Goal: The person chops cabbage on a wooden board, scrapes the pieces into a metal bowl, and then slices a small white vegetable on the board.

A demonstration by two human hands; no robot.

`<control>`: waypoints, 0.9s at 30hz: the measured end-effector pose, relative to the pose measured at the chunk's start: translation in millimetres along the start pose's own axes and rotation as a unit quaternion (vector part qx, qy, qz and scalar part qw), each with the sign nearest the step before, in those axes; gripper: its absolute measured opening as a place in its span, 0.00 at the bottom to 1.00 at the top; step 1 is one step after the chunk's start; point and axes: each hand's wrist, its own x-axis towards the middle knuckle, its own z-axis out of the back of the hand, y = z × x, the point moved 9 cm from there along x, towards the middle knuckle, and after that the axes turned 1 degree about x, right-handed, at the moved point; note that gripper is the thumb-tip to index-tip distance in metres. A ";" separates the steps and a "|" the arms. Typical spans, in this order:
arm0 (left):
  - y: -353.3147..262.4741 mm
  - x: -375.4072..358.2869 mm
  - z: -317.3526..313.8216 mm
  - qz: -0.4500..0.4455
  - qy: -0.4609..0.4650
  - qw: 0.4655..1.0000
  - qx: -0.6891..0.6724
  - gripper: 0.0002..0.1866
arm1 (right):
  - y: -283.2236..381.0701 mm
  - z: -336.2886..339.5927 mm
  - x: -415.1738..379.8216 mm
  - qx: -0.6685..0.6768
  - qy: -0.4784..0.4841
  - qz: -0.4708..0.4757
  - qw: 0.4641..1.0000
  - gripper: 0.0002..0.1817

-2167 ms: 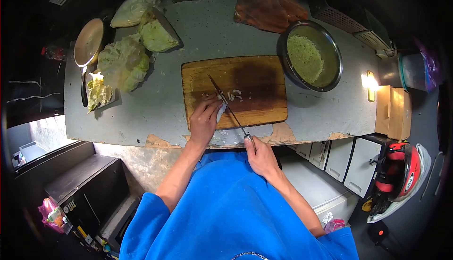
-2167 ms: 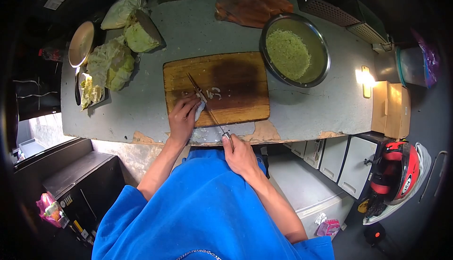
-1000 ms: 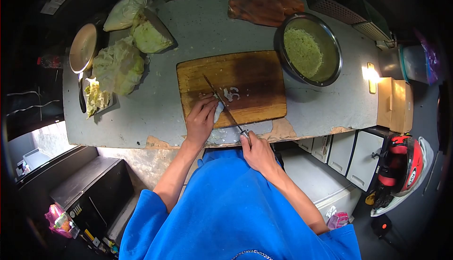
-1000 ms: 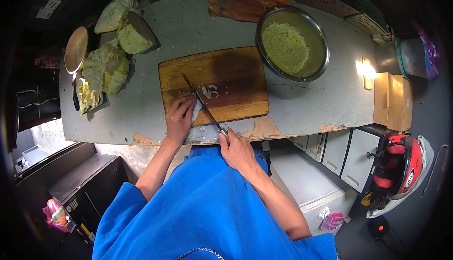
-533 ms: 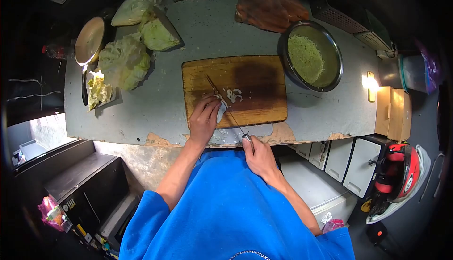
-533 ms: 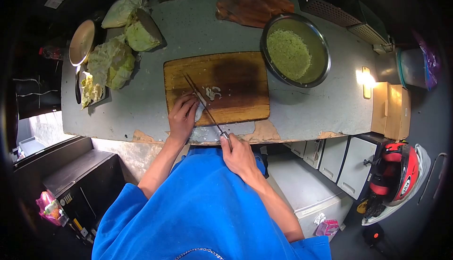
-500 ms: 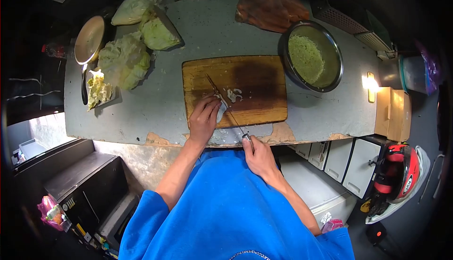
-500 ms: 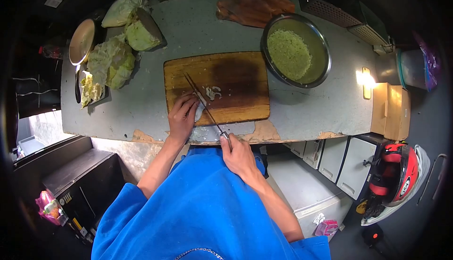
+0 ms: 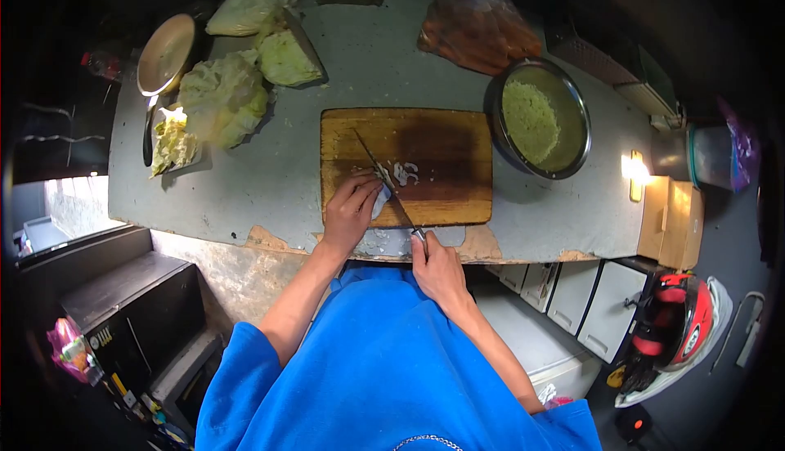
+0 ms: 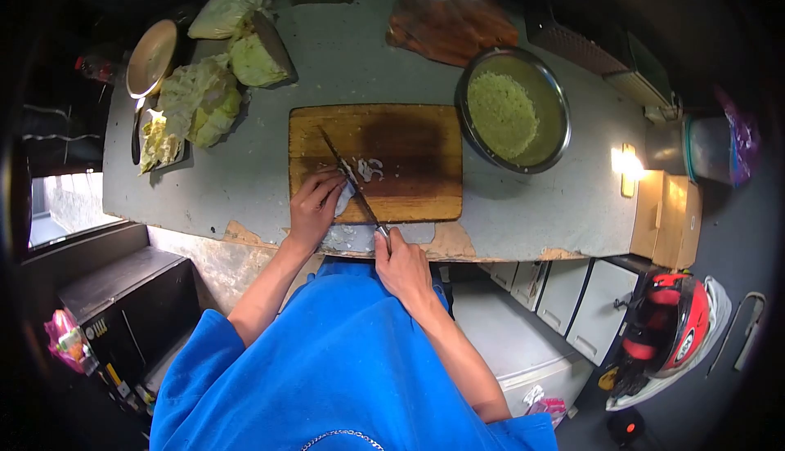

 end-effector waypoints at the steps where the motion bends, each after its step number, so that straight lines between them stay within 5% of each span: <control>1: 0.3 -0.5 -0.6 0.010 0.006 1.000 -0.006 0.08 | -0.5 1.2 1.1 -0.003 0.002 0.010 1.000 0.22; 3: 1.7 -0.2 0.8 0.023 0.000 1.000 -0.007 0.08 | -15.1 2.2 3.4 0.101 0.023 -0.004 0.995 0.23; 5: 1.4 0.2 -1.9 0.028 0.009 0.999 -0.023 0.09 | -25.6 14.1 8.7 0.157 -0.031 0.099 0.982 0.25; 6: -1.0 0.3 0.3 0.028 -0.001 0.999 -0.019 0.09 | -46.6 -0.7 10.7 0.344 0.115 -0.051 0.930 0.25; 7: -5.7 1.9 3.8 0.014 -0.018 1.000 -0.014 0.09 | -44.7 -16.1 -2.8 0.500 0.252 -0.198 0.805 0.25; 11: -37.1 11.8 23.0 -0.024 -0.100 0.994 0.043 0.10 | -29.6 2.3 -10.6 0.616 0.409 -0.204 0.642 0.25; 12: -49.2 13.2 23.0 -0.025 -0.107 0.993 0.047 0.10 | -32.5 6.2 -8.7 0.611 0.414 -0.200 0.644 0.25; 14: -30.2 3.6 23.2 0.207 -0.165 0.956 -0.127 0.10 | -24.1 16.2 -9.2 0.667 0.455 -0.182 0.561 0.24; 17: -39.6 -4.7 18.5 0.292 -0.143 0.938 -0.122 0.11 | -26.3 29.1 -7.9 0.686 0.460 -0.195 0.528 0.24; 19: -42.4 -10.2 21.1 0.274 -0.154 0.948 -0.051 0.13 | -24.6 39.3 -11.4 0.661 0.462 -0.189 0.560 0.24; 21: -38.0 -17.8 22.0 0.256 -0.164 0.952 0.022 0.16 | -58.5 63.3 4.6 0.463 0.264 -0.191 0.825 0.23; 23: -43.9 -19.4 14.0 0.162 -0.134 0.950 0.230 0.22 | -80.8 66.4 13.5 0.413 0.239 -0.159 0.864 0.23; 25: -34.6 -25.0 3.6 0.153 -0.106 0.955 0.231 0.23 | -84.1 89.8 33.1 0.223 0.123 0.010 0.967 0.23; 27: -26.6 -26.5 1.1 0.143 -0.076 0.960 0.229 0.24 | -82.0 104.1 35.5 0.133 0.095 0.058 0.985 0.22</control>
